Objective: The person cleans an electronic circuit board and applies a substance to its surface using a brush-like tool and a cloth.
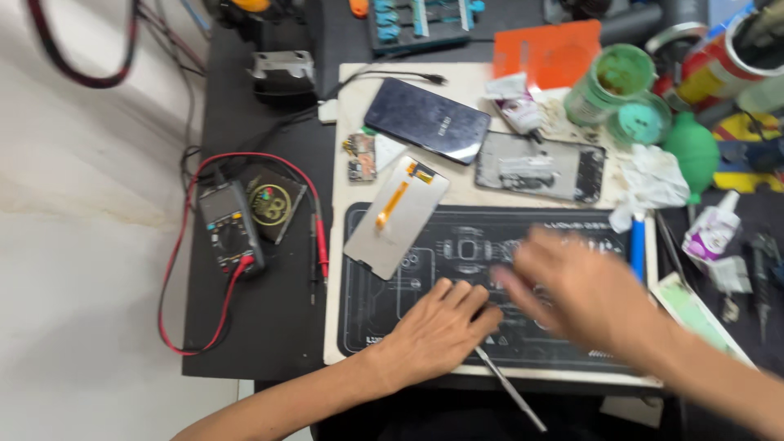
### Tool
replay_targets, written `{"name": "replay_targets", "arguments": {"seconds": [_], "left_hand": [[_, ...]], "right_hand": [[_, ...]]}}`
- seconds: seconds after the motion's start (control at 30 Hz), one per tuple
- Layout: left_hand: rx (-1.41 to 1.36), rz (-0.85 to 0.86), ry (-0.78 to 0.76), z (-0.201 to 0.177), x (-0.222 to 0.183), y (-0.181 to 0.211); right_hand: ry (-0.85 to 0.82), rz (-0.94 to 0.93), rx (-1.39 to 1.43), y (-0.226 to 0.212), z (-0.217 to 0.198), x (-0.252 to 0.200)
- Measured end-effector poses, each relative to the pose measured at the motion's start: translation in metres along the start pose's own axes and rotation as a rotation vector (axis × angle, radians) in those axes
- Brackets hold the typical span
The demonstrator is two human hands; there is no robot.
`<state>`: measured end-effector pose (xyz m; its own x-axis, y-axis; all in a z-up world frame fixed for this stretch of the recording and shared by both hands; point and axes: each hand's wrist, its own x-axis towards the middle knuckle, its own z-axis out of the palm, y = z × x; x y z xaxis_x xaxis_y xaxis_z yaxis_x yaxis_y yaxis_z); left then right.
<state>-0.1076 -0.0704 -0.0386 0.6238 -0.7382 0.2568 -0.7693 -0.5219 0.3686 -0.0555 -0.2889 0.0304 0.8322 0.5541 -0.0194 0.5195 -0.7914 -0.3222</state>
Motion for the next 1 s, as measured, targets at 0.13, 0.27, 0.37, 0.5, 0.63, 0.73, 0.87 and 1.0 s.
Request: {"name": "replay_targets", "arguments": {"seconds": [0.13,0.27,0.37,0.5,0.63,0.73,0.87,1.0], "left_hand": [[0.091,-0.045,-0.053,-0.001,0.005,0.009],[0.137,-0.074,-0.04,-0.002,0.011,0.016],[0.138,-0.098,-0.096,-0.006,0.015,0.018],[-0.122,-0.156,0.045,-0.014,0.025,0.011],[-0.456,-0.423,0.082,-0.029,0.038,-0.005],[-0.551,-0.494,0.168,-0.042,0.05,-0.012],[-0.464,-0.352,0.234,-0.052,0.063,-0.016],[-0.283,-0.348,0.257,-0.061,0.061,-0.032]], "right_hand": [[-0.095,-0.07,0.051,-0.026,0.037,-0.077],[-0.215,-0.093,0.105,-0.033,0.066,-0.099],[-0.287,0.004,0.151,-0.037,0.068,-0.1],[-0.288,0.054,0.212,-0.031,0.04,-0.1],[-0.512,0.396,0.154,-0.005,-0.006,-0.086],[0.037,0.443,0.34,0.047,-0.055,-0.076],[0.652,0.201,0.029,0.124,-0.098,-0.054],[0.773,0.314,-0.062,0.186,-0.078,-0.024]]}}
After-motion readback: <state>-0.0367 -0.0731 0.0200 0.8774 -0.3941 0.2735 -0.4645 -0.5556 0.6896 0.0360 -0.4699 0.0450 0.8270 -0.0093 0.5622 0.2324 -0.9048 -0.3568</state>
